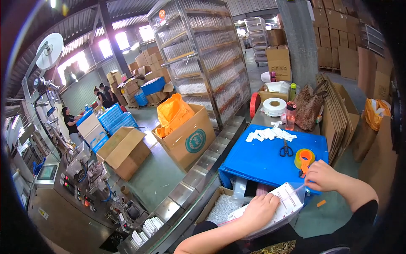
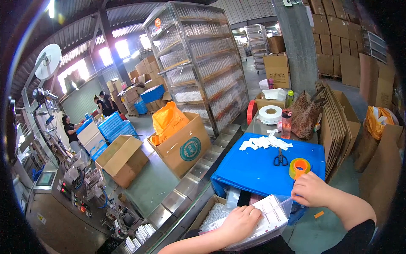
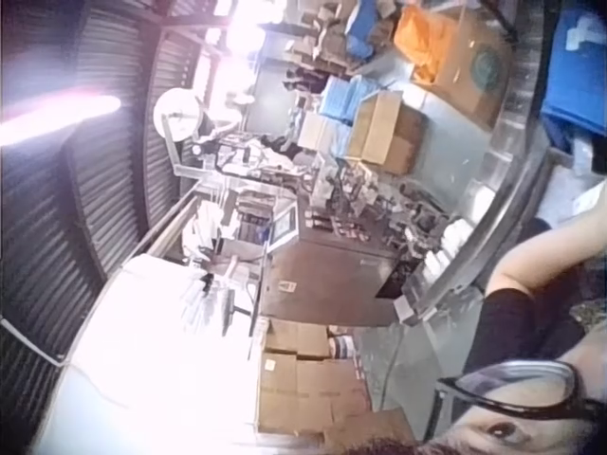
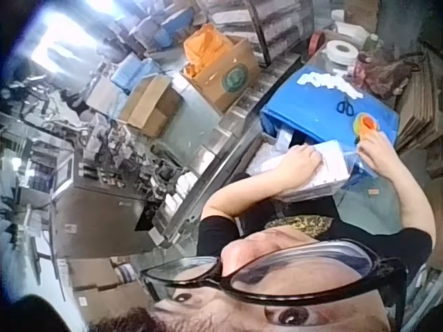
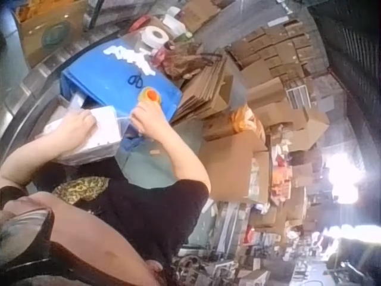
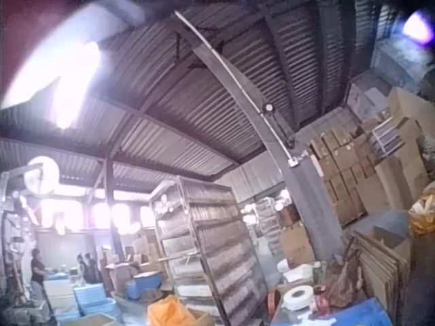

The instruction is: Packing manufactured goods from a conveyor belt into plastic bags and then into a shipping box.

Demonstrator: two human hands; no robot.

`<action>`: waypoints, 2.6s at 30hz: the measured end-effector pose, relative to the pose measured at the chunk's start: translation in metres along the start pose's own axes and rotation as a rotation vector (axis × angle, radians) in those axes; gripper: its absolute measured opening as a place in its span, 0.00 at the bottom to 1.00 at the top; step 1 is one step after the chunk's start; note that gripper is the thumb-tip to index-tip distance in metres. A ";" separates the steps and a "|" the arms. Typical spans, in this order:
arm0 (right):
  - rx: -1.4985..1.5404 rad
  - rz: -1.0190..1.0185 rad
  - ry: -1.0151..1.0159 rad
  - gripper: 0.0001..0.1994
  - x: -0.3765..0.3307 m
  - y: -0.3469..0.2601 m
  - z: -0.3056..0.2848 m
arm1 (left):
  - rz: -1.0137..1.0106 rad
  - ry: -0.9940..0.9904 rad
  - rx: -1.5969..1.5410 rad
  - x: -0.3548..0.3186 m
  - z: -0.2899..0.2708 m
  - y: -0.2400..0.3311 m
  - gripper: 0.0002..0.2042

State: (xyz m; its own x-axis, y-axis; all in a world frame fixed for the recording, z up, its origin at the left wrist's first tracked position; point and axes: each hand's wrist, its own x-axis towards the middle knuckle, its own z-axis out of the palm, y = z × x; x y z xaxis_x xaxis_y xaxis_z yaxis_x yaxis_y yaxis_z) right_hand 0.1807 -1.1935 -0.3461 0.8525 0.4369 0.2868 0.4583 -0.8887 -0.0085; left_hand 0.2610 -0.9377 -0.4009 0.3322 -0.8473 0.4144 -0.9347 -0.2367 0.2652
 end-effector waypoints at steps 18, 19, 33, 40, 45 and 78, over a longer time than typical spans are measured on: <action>0.190 -0.069 0.141 0.08 0.005 -0.009 0.022 | 0.055 0.008 0.052 0.038 0.003 0.017 0.06; 0.199 -0.053 0.143 0.07 0.008 -0.010 0.026 | 0.028 0.003 0.040 0.040 0.002 0.018 0.06; 0.030 0.045 0.375 0.10 -0.022 0.005 0.042 | 0.029 -0.239 0.100 0.000 -0.028 -0.010 0.07; 0.053 0.050 0.412 0.11 -0.030 0.013 0.044 | -0.051 -0.142 0.022 -0.054 -0.067 -0.013 0.06; 0.050 0.110 0.423 0.11 -0.036 0.019 0.051 | -0.131 -0.102 -0.011 -0.078 -0.077 -0.019 0.06; 0.033 -0.077 0.037 0.05 0.012 -0.009 0.026 | 0.033 0.249 -0.019 -0.066 -0.050 -0.019 0.06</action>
State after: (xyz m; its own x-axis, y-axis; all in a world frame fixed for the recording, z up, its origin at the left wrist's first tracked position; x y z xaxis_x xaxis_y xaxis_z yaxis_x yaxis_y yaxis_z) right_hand 0.1935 -1.1769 -0.3677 0.8047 0.4980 0.3231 0.5308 -0.8474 -0.0159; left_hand 0.2632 -0.8538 -0.3901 0.3243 -0.7105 0.6245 -0.9439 -0.1998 0.2628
